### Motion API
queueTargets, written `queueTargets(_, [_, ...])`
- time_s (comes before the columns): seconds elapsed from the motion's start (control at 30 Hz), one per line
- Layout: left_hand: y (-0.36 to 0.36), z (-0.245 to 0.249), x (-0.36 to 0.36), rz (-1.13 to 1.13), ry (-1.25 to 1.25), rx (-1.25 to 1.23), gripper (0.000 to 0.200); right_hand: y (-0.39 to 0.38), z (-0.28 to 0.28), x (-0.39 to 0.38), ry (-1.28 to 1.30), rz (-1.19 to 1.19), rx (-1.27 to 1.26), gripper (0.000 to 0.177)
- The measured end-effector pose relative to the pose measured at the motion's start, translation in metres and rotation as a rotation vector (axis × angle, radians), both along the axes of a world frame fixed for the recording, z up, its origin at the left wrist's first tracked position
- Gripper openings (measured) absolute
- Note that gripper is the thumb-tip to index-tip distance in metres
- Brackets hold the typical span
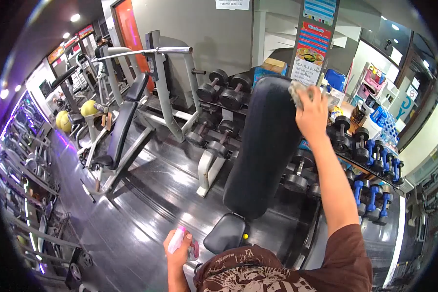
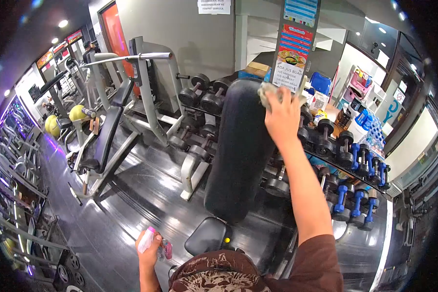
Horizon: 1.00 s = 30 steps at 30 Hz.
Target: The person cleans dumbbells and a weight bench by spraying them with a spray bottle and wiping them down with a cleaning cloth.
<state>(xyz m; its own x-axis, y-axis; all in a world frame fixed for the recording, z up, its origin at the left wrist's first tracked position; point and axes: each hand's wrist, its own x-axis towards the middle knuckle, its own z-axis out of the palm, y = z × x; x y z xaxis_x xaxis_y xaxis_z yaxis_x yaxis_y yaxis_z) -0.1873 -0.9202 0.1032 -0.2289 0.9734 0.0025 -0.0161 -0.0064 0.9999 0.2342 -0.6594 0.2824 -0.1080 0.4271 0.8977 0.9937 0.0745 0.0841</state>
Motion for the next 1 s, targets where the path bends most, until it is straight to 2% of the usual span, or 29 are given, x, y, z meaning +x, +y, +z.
queueTargets(0.13, [0.009, 0.006, -0.017, -0.009, 0.025, -0.014, 0.019, 0.036, -0.021, 0.002, -0.017, -0.107, -0.169, 0.044])
queueTargets(0.2, [0.01, 0.0, -0.02, -0.048, 0.004, -0.007, 0.018, 0.052, -0.065, 0.0, 0.031, -0.179, -0.061, 0.043])
queueTargets(0.27, [0.014, -0.006, -0.02, -0.057, -0.002, -0.02, 0.016, 0.046, -0.097, -0.016, 0.07, -0.177, -0.144, 0.04])
queueTargets(0.4, [0.019, -0.009, -0.03, -0.107, -0.019, -0.078, 0.017, 0.004, -0.189, -0.035, 0.048, -0.153, -0.364, 0.033])
queueTargets(0.47, [0.018, -0.015, -0.034, -0.125, -0.008, -0.094, 0.017, -0.012, -0.228, -0.041, 0.099, -0.146, -0.551, 0.032])
queueTargets(0.53, [0.023, -0.009, -0.032, -0.144, -0.033, -0.1, 0.016, -0.03, -0.24, -0.052, 0.125, -0.175, -0.776, 0.032])
queueTargets(0.6, [0.031, -0.008, -0.031, -0.164, -0.049, -0.085, 0.017, -0.035, -0.227, -0.061, 0.122, -0.166, -0.997, 0.043])
queueTargets(0.67, [0.038, -0.012, -0.029, -0.154, -0.063, -0.052, 0.017, -0.028, -0.191, -0.061, 0.082, -0.029, -0.809, 0.051])
queueTargets(0.73, [0.044, -0.006, -0.02, -0.125, -0.065, -0.047, 0.017, -0.005, -0.125, -0.06, 0.063, 0.037, -0.512, 0.052])
queueTargets(0.87, [0.052, -0.003, 0.0, -0.115, -0.085, -0.056, 0.017, 0.048, -0.002, -0.043, 0.144, 0.08, -0.134, 0.041])
queueTargets(0.97, [0.059, -0.012, 0.012, -0.109, -0.079, -0.062, 0.018, 0.093, -0.011, -0.029, 0.145, -0.047, -0.17, 0.038])
queueTargets(1.0, [0.061, -0.021, 0.013, -0.097, -0.033, -0.045, 0.018, 0.103, -0.028, -0.031, 0.03, -0.123, -0.113, 0.044])
